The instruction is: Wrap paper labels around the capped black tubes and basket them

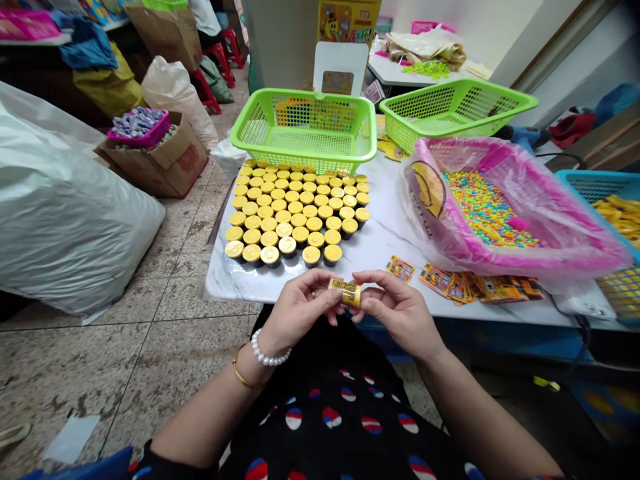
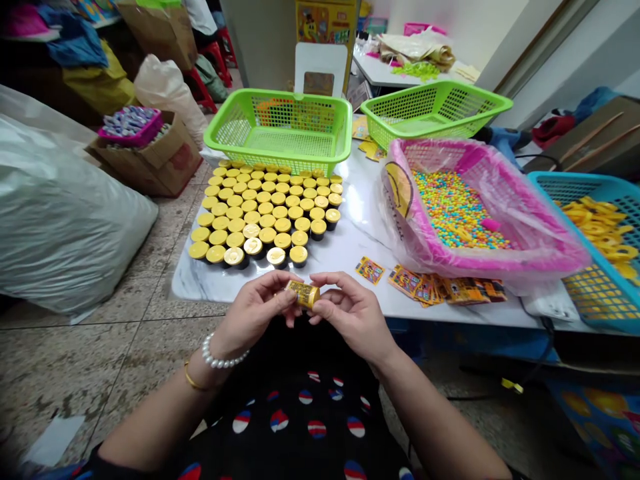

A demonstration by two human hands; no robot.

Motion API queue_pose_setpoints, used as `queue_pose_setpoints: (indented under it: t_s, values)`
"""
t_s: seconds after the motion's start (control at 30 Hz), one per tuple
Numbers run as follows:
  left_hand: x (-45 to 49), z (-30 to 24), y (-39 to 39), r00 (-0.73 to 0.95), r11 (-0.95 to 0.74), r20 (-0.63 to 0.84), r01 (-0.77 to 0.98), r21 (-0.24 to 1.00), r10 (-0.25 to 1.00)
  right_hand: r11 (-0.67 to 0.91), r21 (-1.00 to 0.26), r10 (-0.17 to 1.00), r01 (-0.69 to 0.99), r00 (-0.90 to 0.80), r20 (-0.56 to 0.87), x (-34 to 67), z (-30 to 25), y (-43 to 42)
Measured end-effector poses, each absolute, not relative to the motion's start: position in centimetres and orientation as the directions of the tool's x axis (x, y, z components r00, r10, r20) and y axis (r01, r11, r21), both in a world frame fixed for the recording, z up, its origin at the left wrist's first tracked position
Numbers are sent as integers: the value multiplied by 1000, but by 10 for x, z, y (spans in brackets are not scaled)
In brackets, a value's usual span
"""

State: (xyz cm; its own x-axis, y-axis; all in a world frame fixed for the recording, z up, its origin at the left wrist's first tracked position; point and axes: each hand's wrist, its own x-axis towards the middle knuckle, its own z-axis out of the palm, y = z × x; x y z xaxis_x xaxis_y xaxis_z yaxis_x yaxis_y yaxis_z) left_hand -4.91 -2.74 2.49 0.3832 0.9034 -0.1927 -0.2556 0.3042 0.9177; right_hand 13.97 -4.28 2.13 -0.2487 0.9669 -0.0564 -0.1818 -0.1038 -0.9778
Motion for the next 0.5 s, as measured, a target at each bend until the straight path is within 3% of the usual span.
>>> queue_pose_setpoints:
  t_s: [0.23, 0.4, 0.5]
  values:
    - [-43, 23, -27, 418, 447, -305, -299, 843, 856, -100, -927, 983, -362, -178, -37, 135, 7, -36]
    - [-42, 26, -26, 385, 459, -339, -281, 843, 859, -11, -987, 957, -159, -287, 36, 140, 19, -38]
    - [-40, 26, -26, 393, 481, -360, -274, 833, 846, 35, -990, 963, -136, -262, 70, 141, 22, -39]
